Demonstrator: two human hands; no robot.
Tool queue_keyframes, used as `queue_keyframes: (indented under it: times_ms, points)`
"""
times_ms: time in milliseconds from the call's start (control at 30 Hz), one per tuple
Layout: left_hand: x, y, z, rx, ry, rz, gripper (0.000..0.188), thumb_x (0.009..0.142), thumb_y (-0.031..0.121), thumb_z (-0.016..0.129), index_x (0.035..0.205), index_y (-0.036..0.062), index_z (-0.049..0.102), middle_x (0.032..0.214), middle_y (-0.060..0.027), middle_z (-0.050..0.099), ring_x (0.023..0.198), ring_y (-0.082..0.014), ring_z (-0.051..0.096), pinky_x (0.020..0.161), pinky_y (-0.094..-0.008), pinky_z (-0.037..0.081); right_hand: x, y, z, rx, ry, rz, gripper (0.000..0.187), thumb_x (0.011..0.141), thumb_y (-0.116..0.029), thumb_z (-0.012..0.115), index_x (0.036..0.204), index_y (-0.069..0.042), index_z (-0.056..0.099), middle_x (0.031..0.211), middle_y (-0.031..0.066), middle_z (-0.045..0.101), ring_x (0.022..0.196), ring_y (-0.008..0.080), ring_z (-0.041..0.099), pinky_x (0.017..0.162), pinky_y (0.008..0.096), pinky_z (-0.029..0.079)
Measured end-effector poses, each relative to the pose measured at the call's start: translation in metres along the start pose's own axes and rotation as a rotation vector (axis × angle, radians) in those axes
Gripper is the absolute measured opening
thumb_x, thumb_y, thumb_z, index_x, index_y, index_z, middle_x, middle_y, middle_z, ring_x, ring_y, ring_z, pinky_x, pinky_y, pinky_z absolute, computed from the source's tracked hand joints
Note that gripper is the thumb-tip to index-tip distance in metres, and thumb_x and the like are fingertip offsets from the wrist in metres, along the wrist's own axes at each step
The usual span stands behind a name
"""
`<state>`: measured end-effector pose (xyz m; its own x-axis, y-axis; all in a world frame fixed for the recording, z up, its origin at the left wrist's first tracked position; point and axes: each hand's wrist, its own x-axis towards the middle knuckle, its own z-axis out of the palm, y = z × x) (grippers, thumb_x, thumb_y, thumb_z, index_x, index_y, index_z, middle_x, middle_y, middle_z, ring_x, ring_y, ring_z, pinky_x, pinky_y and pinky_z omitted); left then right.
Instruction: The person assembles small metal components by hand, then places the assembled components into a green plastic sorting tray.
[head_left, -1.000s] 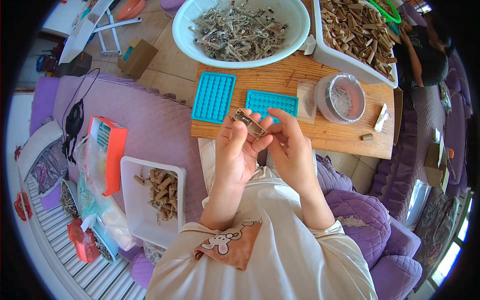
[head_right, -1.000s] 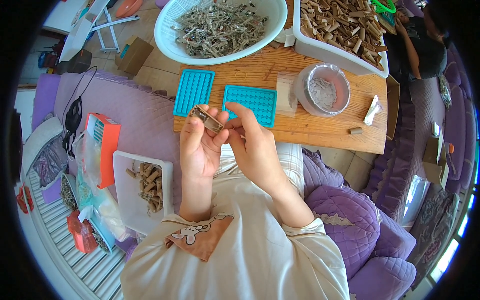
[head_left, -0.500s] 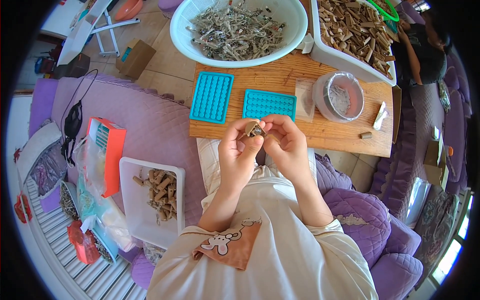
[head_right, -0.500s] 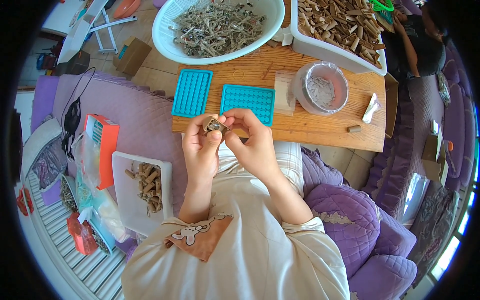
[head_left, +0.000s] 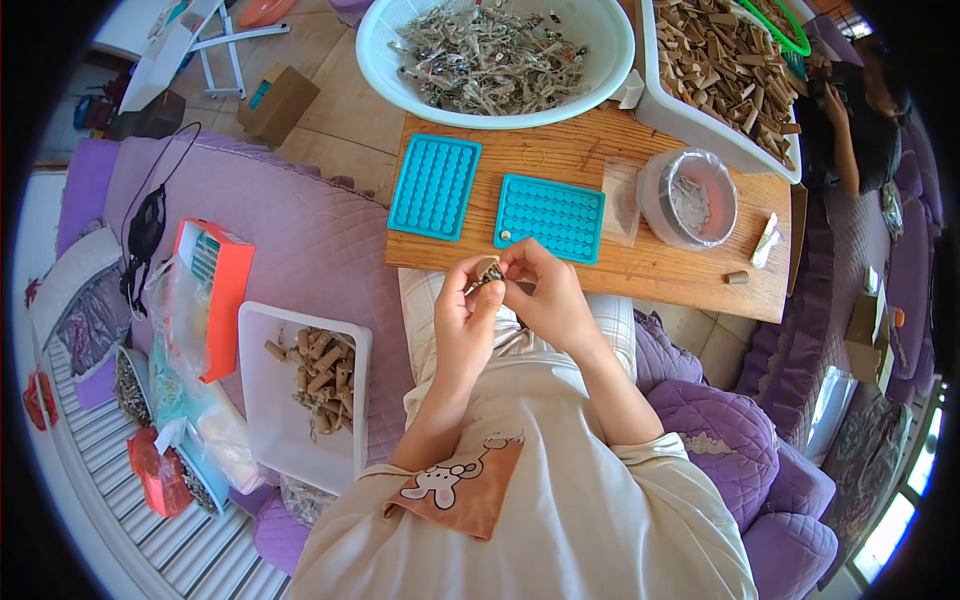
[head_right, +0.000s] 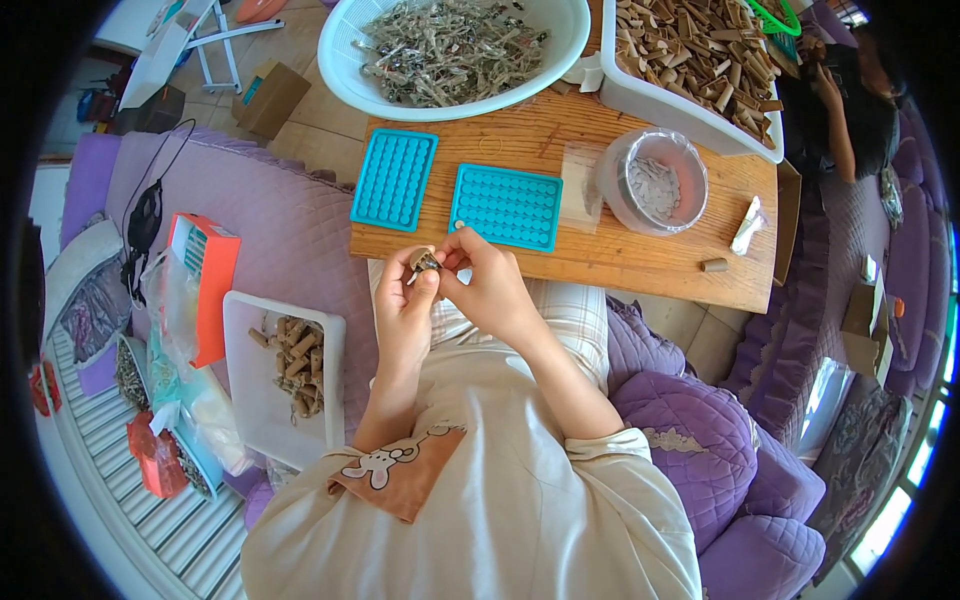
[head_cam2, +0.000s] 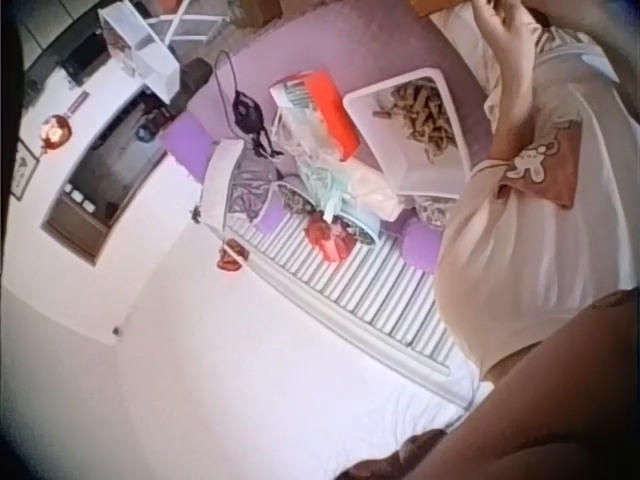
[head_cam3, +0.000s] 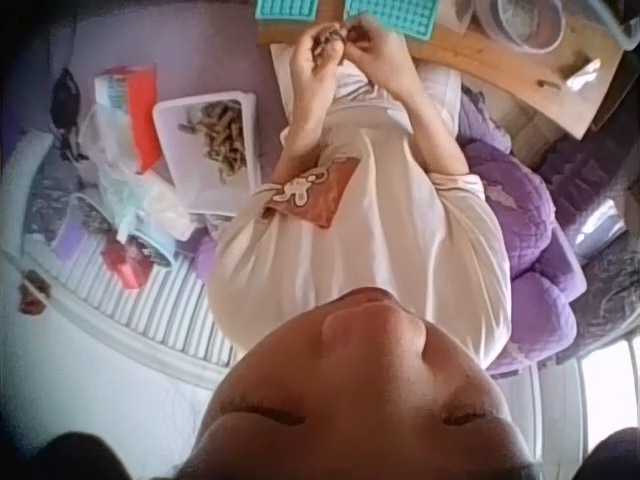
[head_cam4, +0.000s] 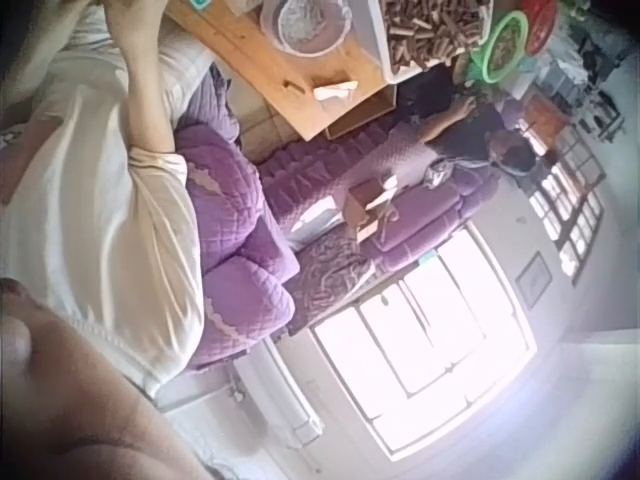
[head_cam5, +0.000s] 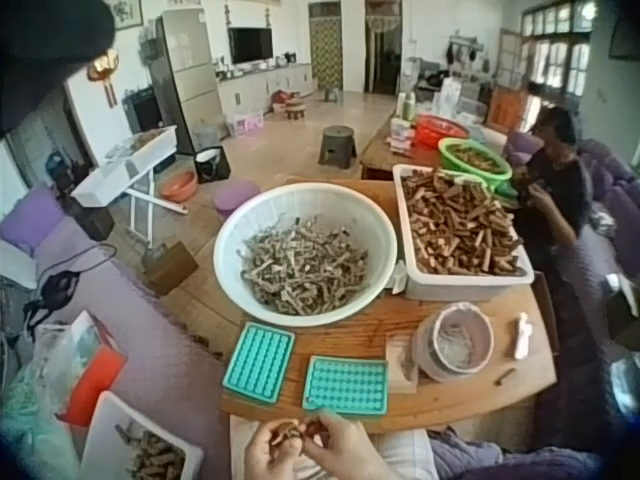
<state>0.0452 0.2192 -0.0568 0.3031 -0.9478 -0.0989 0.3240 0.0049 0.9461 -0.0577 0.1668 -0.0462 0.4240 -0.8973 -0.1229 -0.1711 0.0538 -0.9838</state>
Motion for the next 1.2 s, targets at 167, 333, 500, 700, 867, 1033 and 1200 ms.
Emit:
queue_keyframes:
  times_ms: [167,333,500,700,867,1033,1200]
  points:
    - [0.003,0.013,-0.019,-0.296,0.094,-0.204,0.029,0.080,0.011,0.053,0.108,0.0038,0.045,0.097,-0.0089,0.051,0.085,-0.0203,0.056,0.073,-0.0294,0.048,0.024,0.030,-0.034,0.129,-0.169,0.047,0.019,0.076,-0.007,0.057,0.092,0.001,0.052,0.077,0.0055,0.057,0.074,0.0100,0.054,0.063,0.0233,0.044]
    - [0.007,0.006,-0.044,-0.273,0.125,-0.206,0.030,0.081,0.013,0.053,0.108,0.0045,0.044,0.100,-0.0101,0.051,0.087,-0.0252,0.056,0.073,-0.0341,0.049,0.036,0.037,-0.061,-0.352,0.279,0.042,0.021,0.072,-0.006,0.058,0.092,-0.003,0.053,0.077,0.0090,0.057,0.069,0.0159,0.055,0.061,0.0259,0.044]
    - [0.008,0.000,-0.046,-0.318,0.066,-0.265,0.032,0.080,0.014,0.054,0.109,0.0050,0.044,0.099,-0.0103,0.052,0.086,-0.0252,0.057,0.072,-0.0330,0.050,0.034,0.035,-0.023,-0.670,0.170,-0.283,0.028,0.068,-0.008,0.061,0.094,-0.005,0.053,0.078,0.0104,0.058,0.075,0.0224,0.056,0.062,0.0298,0.045]
    - [0.008,0.003,-0.045,-0.334,-0.005,-0.316,0.038,0.078,0.018,0.057,0.111,0.0053,0.043,0.097,-0.0096,0.055,0.079,-0.0221,0.059,0.063,-0.0283,0.052,0.043,0.048,-0.003,-0.864,0.092,-0.362,0.025,0.068,-0.004,0.058,0.092,-0.006,0.054,0.075,0.0094,0.056,0.069,0.0243,0.054,0.059,0.0331,0.044]
    - [0.007,0.005,-0.050,-0.350,-0.037,-0.358,0.036,0.078,0.014,0.057,0.110,0.0036,0.045,0.096,-0.0109,0.054,0.081,-0.0220,0.059,0.062,-0.0287,0.052,0.040,0.032,-0.003,-0.541,0.096,-0.287,0.022,0.068,0.000,0.058,0.089,-0.005,0.055,0.075,0.0091,0.056,0.067,0.0222,0.056,0.058,0.0297,0.046]
    - [0.009,0.003,-0.049,-0.331,-0.063,-0.386,0.035,0.078,0.013,0.056,0.110,0.0027,0.044,0.095,-0.0098,0.055,0.081,-0.0215,0.059,0.064,-0.0289,0.052,0.018,-0.010,0.007,-0.321,0.098,-0.421,0.019,0.068,0.000,0.057,0.086,-0.005,0.056,0.074,0.0098,0.056,0.066,0.0260,0.056,0.056,0.0317,0.046]
    - [0.008,-0.004,-0.042,-0.275,-0.055,-0.347,0.033,0.079,0.010,0.055,0.110,0.0022,0.045,0.093,-0.0079,0.055,0.080,-0.0189,0.059,0.066,-0.0289,0.052,0.011,-0.007,0.012,-0.438,0.015,-0.536,0.019,0.067,0.003,0.058,0.085,-0.004,0.055,0.076,0.0088,0.057,0.069,0.0233,0.056,0.061,0.0297,0.046]
